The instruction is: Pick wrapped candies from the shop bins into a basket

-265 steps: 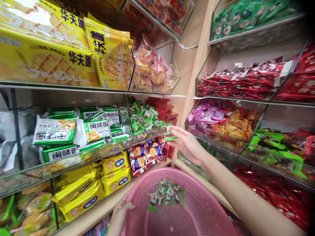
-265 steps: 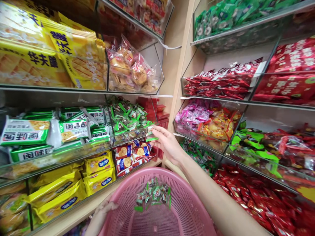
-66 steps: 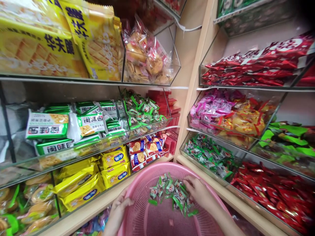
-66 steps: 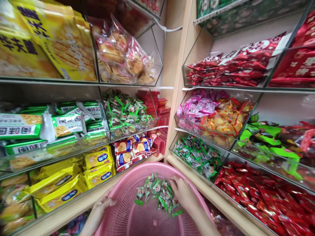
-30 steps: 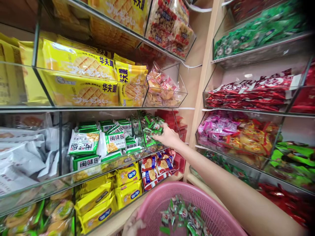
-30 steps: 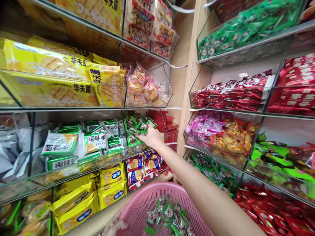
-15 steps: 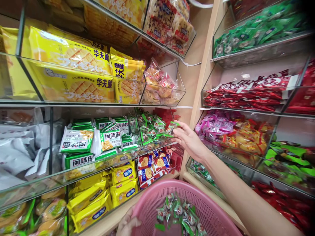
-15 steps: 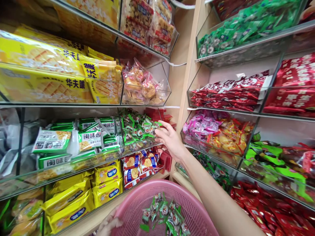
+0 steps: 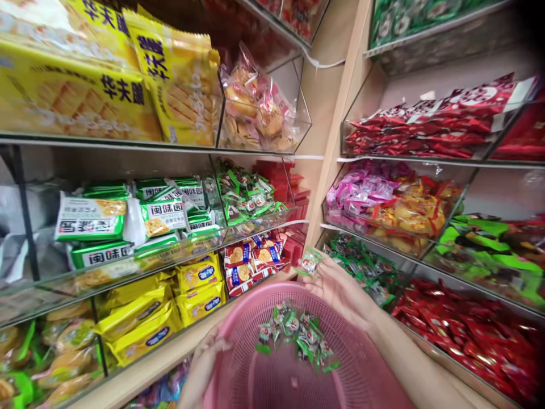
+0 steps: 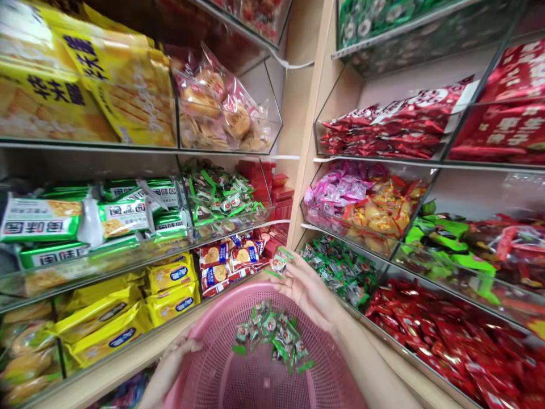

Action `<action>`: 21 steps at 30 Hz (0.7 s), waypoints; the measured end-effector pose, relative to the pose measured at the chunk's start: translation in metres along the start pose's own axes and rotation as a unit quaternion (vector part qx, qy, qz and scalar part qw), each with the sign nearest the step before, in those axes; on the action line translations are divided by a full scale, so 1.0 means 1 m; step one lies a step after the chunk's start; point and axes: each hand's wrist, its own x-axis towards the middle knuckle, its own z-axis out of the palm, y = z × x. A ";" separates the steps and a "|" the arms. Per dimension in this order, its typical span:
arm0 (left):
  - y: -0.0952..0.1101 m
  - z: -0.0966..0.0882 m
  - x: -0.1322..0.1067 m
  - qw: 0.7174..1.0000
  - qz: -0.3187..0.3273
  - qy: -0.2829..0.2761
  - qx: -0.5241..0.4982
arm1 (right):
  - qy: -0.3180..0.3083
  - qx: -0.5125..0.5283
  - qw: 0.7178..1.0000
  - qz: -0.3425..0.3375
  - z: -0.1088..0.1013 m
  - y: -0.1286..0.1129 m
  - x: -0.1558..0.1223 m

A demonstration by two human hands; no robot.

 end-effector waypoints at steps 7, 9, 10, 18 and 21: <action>-0.001 0.000 0.002 0.996 -0.021 -0.082 -0.024 | 0.102 -0.187 0.969 0.128 -0.068 0.060 -0.022; -0.003 -0.002 0.003 0.995 -0.017 -0.095 -0.025 | 0.100 -0.245 0.956 0.126 -0.077 0.071 -0.023; -0.004 -0.002 0.004 0.995 -0.015 -0.096 -0.025 | 0.092 -0.270 0.950 0.127 -0.080 0.074 -0.023; -0.001 0.004 -0.001 0.997 -0.026 -0.061 -0.029 | 0.074 -0.408 0.908 0.055 -0.076 0.093 -0.004; -0.001 0.004 -0.002 0.996 -0.027 -0.069 -0.044 | 0.079 -0.489 0.867 0.042 -0.078 0.101 -0.001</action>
